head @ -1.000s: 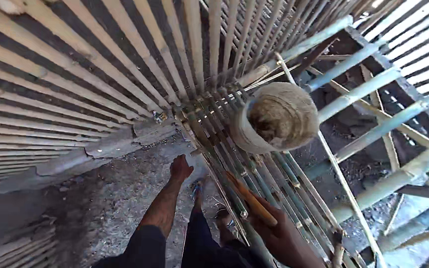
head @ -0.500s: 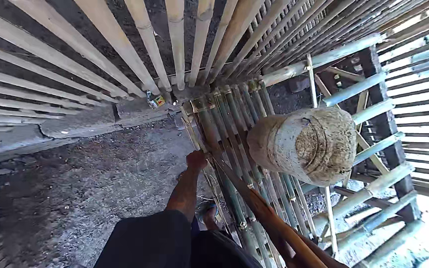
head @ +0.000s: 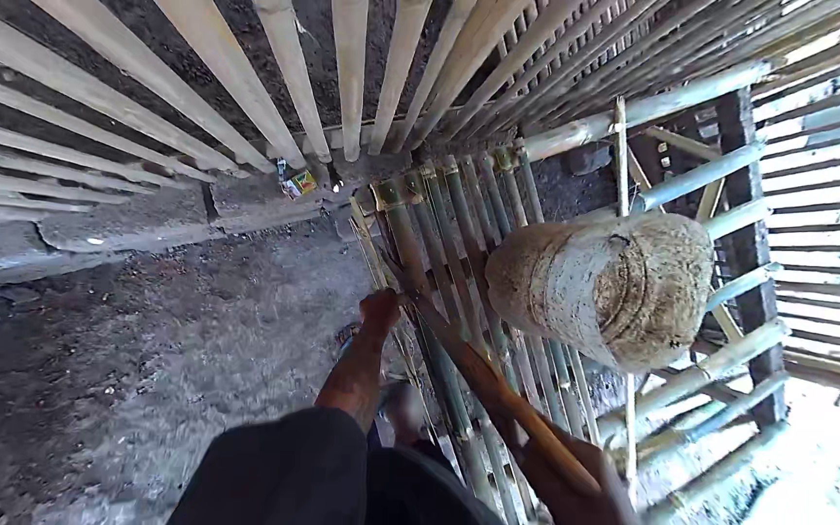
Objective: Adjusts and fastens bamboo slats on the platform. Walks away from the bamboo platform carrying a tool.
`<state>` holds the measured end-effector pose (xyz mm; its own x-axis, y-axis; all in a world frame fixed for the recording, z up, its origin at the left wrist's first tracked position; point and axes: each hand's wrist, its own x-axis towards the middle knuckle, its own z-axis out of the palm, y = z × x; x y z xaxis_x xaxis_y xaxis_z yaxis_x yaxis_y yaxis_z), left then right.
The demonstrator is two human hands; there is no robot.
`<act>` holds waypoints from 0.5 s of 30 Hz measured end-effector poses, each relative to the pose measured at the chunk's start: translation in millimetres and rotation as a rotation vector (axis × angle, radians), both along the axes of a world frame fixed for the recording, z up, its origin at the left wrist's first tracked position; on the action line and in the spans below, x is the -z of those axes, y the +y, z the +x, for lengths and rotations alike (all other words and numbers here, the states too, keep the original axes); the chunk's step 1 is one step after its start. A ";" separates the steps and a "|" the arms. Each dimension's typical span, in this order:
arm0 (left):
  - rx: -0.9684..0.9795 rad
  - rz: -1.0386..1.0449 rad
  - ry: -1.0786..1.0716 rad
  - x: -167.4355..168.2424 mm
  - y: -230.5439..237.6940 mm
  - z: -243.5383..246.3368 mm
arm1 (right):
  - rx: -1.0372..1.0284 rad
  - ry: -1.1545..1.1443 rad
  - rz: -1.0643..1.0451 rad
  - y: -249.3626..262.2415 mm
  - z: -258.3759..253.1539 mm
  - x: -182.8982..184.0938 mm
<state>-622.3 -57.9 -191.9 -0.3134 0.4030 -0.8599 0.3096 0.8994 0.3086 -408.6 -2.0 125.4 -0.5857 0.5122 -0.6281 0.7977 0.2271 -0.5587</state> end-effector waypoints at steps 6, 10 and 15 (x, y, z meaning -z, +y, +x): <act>-0.020 0.011 0.011 5.4 1.7 3.4 | -0.053 0.030 -0.024 1.6 9.4 13.9; -0.009 0.011 0.022 7.8 -2.0 5.1 | 0.010 0.092 0.001 10.7 -41.1 108.7; -0.029 0.085 0.048 10.1 -4.8 6.6 | -0.010 0.000 -0.016 -4.9 -20.7 51.7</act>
<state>-615.7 -62.7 -202.0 -0.3664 0.4640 -0.8065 0.2998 0.8794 0.3698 -429.3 -6.9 73.7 -0.5912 0.4957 -0.6362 0.7951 0.2262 -0.5626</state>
